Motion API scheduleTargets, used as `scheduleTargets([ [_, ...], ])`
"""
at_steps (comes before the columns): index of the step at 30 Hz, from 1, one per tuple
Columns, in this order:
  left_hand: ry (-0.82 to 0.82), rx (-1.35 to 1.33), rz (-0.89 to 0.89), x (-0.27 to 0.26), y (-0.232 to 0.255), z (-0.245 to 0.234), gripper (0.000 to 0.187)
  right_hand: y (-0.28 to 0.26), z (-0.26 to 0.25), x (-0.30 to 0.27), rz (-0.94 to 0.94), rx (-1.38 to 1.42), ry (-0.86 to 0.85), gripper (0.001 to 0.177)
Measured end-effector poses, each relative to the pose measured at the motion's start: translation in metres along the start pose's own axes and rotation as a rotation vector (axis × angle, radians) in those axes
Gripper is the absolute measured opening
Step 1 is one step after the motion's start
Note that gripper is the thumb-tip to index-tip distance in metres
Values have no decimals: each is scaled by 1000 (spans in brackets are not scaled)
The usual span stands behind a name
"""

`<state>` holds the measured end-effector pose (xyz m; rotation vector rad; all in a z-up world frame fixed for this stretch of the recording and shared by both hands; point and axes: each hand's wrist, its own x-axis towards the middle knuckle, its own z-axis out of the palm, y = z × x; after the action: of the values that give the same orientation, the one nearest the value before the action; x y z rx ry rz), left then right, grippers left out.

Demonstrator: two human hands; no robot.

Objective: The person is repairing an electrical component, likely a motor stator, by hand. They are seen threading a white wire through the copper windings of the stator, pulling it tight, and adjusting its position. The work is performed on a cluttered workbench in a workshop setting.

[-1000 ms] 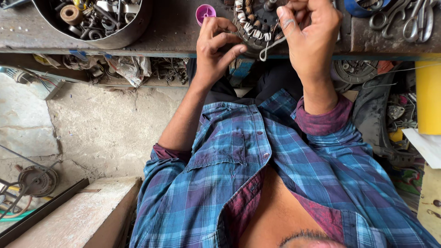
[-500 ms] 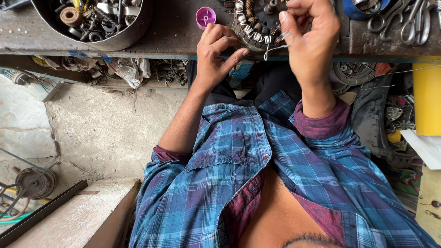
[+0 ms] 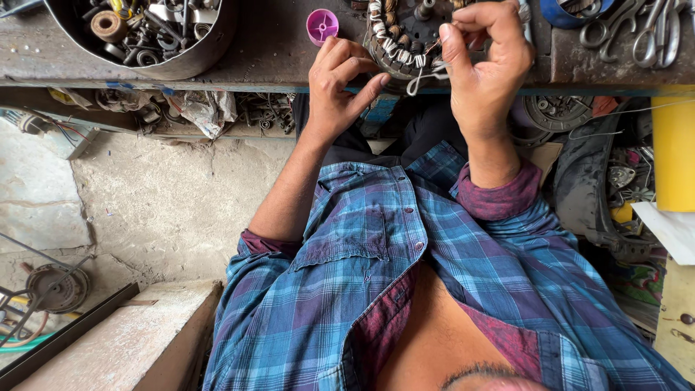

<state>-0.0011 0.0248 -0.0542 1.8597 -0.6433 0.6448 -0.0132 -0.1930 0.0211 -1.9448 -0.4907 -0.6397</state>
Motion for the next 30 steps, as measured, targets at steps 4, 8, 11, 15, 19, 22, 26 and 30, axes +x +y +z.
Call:
scheduleTargets([
  [4, 0, -18, -1, -2, 2, -2, 23, -17, -10, 20, -155, -168, -173, 18],
  [8, 1, -9, -7, 4, 2, -1, 23, -24, -11, 38, -200, -96, -307, 17],
  [11, -6, -20, -21, 0, 3, -5, 23, -26, -14, 39, -229, -104, -339, 19],
  [15, -11, -10, -3, 1, 3, -4, 22, -21, -21, 41, -143, -37, -315, 15],
  [19, -2, -19, 0, 2, 1, -3, 22, -13, -23, 43, -130, -40, -329, 13],
  [22, -16, -12, -11, -1, 1, -4, 21, -6, -24, 39, -151, -23, -347, 11],
  [26, -8, -10, 1, 0, 1, -2, 22, 5, -24, 36, -136, 96, -260, 5],
  [30, -5, -12, 7, 0, -1, -2, 23, 12, -21, 31, -35, 217, -65, 7],
])
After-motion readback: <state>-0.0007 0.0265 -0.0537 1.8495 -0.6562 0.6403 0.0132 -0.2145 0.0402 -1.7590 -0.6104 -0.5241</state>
